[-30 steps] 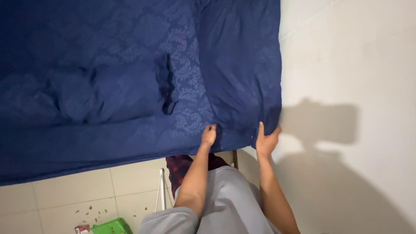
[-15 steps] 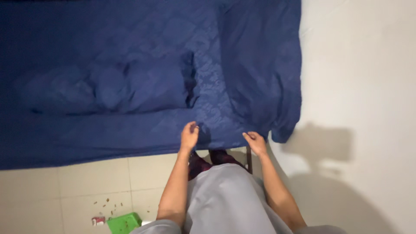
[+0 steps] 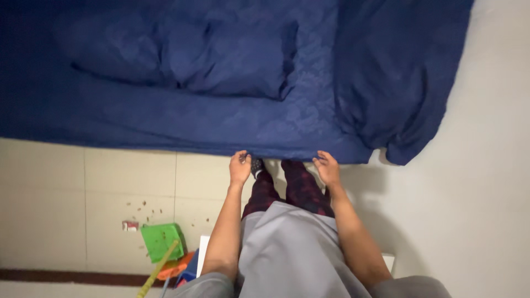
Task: The person tucks the edges of a blue sheet under a mattress, positions a pillow and a bolster on top, and then lifts and repositions a white rectangular board by hand.
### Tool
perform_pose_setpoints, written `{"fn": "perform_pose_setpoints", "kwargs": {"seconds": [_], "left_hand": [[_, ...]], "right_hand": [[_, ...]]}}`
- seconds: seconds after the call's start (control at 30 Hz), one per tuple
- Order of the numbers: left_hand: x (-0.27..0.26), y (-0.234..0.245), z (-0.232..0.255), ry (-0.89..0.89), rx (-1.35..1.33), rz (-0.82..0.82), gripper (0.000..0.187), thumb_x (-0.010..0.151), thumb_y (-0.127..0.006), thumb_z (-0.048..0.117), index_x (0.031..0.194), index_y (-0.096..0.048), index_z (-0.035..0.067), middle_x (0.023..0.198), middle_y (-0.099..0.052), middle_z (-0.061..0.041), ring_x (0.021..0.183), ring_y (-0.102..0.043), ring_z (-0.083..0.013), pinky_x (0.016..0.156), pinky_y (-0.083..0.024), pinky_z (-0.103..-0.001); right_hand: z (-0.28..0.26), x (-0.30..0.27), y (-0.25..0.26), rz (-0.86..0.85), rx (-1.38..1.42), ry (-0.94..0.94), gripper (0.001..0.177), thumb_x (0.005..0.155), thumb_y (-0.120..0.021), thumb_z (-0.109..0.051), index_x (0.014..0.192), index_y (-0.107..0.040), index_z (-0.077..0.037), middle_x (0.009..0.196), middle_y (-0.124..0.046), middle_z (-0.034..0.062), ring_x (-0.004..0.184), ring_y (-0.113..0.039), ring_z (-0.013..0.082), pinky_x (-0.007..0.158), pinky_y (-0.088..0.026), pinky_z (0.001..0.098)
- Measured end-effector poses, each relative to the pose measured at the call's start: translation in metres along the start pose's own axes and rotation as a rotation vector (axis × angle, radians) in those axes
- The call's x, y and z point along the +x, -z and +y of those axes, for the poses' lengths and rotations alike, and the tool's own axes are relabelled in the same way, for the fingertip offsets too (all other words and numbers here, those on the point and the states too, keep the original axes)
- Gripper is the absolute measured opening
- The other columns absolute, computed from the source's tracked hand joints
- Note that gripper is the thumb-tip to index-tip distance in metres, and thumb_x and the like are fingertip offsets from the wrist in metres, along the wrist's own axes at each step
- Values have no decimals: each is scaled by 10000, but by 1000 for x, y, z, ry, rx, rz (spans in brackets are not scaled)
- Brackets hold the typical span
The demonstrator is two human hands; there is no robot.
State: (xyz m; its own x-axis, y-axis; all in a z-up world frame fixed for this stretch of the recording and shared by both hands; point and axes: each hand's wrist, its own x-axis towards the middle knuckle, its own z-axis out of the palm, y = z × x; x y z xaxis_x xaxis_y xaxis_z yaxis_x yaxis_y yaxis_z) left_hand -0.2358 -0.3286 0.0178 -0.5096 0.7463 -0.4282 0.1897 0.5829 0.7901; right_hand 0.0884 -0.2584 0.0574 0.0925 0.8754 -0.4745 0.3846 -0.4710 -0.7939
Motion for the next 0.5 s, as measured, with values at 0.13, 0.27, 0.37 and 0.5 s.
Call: {"fn": "perform_pose_setpoints", "kwargs": {"seconds": [0.13, 0.27, 0.37, 0.5], "left_hand": [[2, -15, -12, 122, -67, 16, 324, 925, -701, 199, 1175, -687, -8, 1113, -738, -165, 1000, -724, -247, 913, -562, -350], [-4, -28, -15, 265, -59, 60, 354, 935, -717, 255, 1160, -694, -17, 1027, -765, -156, 968, -722, -244, 909, -552, -343], [-1, -41, -19, 437, -168, 150, 411, 937, -692, 305, 1197, -666, -12, 1051, -761, -154, 979, -728, -255, 924, -559, -353], [16, -74, -36, 585, -223, 260, 487, 939, -696, 406, 1197, -681, -7, 1101, -757, -192, 1070, -694, -307, 995, -503, -388]], "right_hand": [[6, 6, -15, -73, -238, 320, 418, 884, -786, -198, 1250, -690, -21, 1202, -731, 155, 1039, -715, 246, 912, -564, 332], [2, 16, -32, -202, -489, 184, 427, 877, -767, -201, 1277, -698, -68, 1171, -720, 176, 1001, -714, 297, 910, -569, 361], [-5, 27, -39, -379, -526, 409, 429, 871, -765, -196, 1246, -672, -10, 1238, -677, 235, 1155, -646, 395, 993, -516, 434], [-16, 41, -66, -533, -893, 477, 509, 836, -770, -291, 1269, -662, -48, 1276, -656, 219, 1171, -615, 425, 979, -498, 475]]}}
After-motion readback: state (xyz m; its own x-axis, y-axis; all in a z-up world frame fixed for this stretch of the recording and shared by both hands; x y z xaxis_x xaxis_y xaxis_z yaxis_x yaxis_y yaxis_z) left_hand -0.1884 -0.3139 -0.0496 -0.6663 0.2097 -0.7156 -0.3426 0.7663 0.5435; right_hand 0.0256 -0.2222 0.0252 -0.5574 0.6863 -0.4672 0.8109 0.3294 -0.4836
